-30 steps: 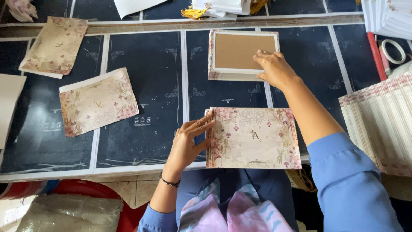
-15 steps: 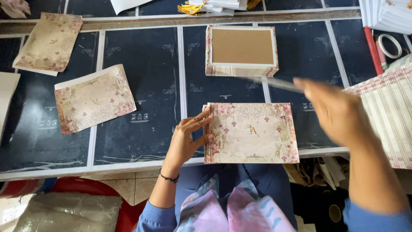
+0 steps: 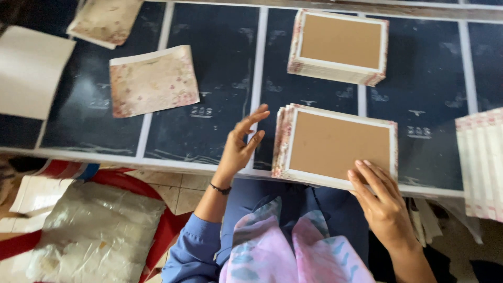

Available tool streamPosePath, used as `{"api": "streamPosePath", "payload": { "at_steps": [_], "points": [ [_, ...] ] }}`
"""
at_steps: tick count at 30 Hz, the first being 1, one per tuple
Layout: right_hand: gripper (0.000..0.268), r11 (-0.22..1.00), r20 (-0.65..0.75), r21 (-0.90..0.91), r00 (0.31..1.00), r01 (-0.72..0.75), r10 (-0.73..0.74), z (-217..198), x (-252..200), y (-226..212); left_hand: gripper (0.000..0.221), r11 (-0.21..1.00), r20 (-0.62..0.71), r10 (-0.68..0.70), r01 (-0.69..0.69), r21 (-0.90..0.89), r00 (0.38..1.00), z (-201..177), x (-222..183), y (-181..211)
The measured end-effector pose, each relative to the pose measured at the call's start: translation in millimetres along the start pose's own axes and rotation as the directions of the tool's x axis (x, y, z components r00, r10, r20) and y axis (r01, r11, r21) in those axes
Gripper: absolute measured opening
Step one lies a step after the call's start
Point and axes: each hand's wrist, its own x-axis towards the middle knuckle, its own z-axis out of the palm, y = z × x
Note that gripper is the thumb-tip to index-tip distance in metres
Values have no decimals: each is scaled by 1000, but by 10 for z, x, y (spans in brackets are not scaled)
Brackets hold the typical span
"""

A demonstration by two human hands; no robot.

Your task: Organizing and stacking printed cards on a work table in a print shop.

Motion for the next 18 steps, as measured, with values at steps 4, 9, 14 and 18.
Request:
{"api": "streamPosePath", "payload": {
  "at_steps": [4,9,14,18],
  "points": [
    [63,997,88,74,996,-35,28,27,-106,12,21,780,-196,158,-1,626,968,-862,-8,-342],
    [51,992,13,105,997,-72,71,103,-127,-31,15,588,-408,103,275,761,907,-1730,106,-586],
    [49,987,-21,97,991,-126,129,86,-93,-109,26,532,-457,43,367,763,889,-1911,642,-851],
    [46,964,5,122,971,-237,239,96,-119,-103,25,519,-571,-41,506,689,820,-1806,1238,-994]
  ]
}}
